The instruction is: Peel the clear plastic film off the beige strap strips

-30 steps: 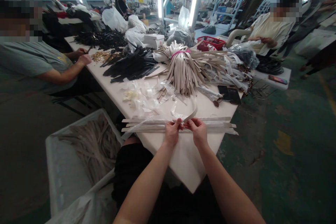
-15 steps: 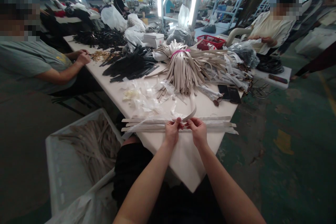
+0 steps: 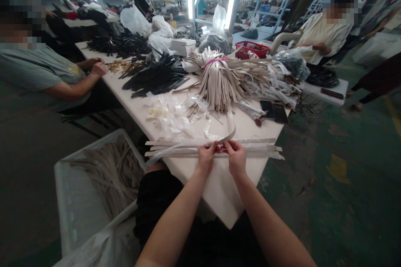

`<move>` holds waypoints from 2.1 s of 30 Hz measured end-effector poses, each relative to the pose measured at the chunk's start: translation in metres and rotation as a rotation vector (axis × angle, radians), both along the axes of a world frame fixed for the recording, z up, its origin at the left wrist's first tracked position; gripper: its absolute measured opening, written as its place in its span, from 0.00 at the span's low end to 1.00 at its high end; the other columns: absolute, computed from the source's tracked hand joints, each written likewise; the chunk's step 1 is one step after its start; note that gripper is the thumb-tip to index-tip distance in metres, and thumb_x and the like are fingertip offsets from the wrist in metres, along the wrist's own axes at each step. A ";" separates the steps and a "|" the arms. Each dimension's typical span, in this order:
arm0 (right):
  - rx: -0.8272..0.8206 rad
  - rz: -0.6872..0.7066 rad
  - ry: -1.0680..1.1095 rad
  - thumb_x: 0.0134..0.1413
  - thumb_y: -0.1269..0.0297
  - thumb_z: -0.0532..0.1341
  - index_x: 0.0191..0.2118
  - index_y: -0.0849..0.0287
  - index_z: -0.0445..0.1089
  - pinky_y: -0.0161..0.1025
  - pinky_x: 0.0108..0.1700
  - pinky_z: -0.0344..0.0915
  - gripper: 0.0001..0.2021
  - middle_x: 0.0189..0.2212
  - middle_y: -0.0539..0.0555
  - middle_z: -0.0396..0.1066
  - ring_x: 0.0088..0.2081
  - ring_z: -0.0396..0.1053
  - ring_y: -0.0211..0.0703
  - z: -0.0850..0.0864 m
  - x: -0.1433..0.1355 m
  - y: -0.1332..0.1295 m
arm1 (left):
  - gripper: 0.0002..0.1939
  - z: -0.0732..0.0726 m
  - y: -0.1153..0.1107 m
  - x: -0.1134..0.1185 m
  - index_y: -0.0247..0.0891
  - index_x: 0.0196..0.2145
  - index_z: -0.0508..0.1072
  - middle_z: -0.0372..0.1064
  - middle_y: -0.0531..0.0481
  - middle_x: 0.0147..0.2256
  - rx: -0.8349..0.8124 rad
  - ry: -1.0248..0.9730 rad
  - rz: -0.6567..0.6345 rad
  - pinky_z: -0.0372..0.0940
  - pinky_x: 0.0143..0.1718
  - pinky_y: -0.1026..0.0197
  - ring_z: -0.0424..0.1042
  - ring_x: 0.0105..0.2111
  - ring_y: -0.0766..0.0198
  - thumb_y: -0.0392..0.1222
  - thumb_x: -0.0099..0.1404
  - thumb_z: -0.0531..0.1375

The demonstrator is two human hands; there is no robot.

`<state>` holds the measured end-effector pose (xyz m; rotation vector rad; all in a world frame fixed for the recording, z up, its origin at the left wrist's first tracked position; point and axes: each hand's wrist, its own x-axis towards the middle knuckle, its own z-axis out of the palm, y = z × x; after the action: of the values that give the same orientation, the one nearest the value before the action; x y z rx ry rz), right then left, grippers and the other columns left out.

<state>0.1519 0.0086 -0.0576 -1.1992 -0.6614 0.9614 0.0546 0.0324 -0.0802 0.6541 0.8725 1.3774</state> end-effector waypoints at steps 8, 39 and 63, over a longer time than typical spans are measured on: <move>-0.114 0.079 0.288 0.40 0.58 0.74 0.34 0.60 0.75 0.34 0.28 0.66 0.16 0.27 0.49 0.73 0.26 0.69 0.36 -0.007 -0.003 0.005 | 0.16 -0.001 -0.001 0.000 0.32 0.28 0.80 0.75 0.49 0.24 0.008 0.052 -0.023 0.65 0.28 0.63 0.70 0.23 0.66 0.49 0.51 0.72; 0.142 -0.190 0.175 0.46 0.60 0.72 0.37 0.60 0.71 0.33 0.29 0.69 0.15 0.30 0.49 0.73 0.24 0.70 0.34 0.035 0.012 -0.003 | 0.18 0.034 0.010 -0.014 0.30 0.32 0.80 0.77 0.46 0.29 -0.113 -0.231 -0.005 0.66 0.25 0.69 0.70 0.22 0.72 0.45 0.49 0.75; 0.017 0.036 0.259 0.43 0.59 0.74 0.34 0.62 0.74 0.31 0.23 0.59 0.15 0.24 0.48 0.69 0.22 0.61 0.31 0.011 0.021 -0.011 | 0.18 0.016 -0.023 0.035 0.29 0.26 0.78 0.68 0.51 0.21 -0.131 -0.137 -0.078 0.59 0.24 0.65 0.63 0.20 0.71 0.50 0.51 0.73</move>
<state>0.1733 -0.0027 -0.0462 -1.0283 -0.4848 1.1162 0.0892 0.0096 -0.0646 0.4829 0.8119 1.2678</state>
